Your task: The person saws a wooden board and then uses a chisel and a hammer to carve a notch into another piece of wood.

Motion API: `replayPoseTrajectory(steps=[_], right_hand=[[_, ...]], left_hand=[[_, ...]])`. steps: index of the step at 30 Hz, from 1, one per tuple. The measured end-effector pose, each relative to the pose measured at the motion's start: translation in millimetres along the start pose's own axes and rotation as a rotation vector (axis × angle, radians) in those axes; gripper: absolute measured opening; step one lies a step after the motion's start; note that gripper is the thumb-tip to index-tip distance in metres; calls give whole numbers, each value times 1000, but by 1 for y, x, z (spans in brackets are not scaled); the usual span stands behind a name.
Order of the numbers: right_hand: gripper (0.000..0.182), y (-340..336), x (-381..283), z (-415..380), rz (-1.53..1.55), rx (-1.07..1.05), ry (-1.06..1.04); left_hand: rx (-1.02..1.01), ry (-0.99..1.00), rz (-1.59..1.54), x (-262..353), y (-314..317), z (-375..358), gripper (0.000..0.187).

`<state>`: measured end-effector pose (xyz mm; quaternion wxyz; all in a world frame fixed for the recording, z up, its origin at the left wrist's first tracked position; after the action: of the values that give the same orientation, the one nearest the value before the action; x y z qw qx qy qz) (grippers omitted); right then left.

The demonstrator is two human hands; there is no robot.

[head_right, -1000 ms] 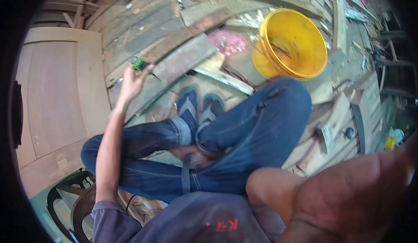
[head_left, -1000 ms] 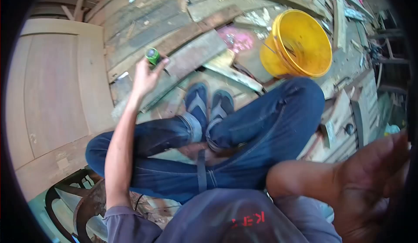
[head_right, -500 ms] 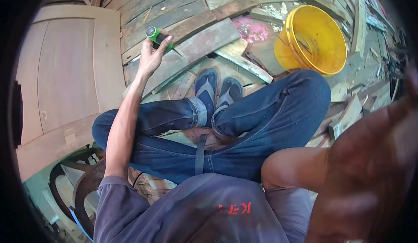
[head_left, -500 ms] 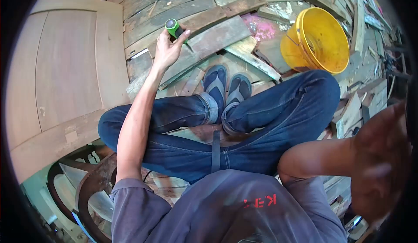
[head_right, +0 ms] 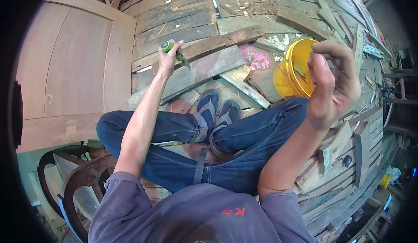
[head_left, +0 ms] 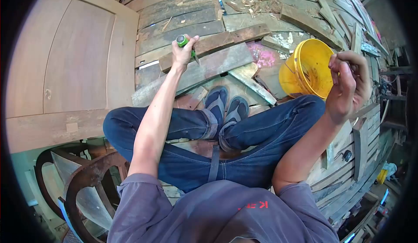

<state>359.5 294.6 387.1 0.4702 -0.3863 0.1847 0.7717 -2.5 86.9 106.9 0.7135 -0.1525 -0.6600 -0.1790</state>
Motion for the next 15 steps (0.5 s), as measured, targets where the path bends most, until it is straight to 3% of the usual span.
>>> replayPoseTrajectory(steps=[4,15], right_hand=[[14,4,27,-2,16,-27,76],[8,17,72,-3,25,-71,161]], left_hand=[[133,-17,29,-10,-7,7,39],[169,40,-2,-10,-12,-4,40]])
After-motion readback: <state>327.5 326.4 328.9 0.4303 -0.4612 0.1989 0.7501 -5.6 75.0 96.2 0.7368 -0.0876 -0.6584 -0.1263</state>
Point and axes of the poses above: each hand's wrist, its own z-axis towards the middle knuckle, its own y-axis out of the palm, x = y × z, the point moved 10 cm from there along z, towards the middle knuckle, and after that the axes turned 5 degrees about -z, right-handed, at the moved point
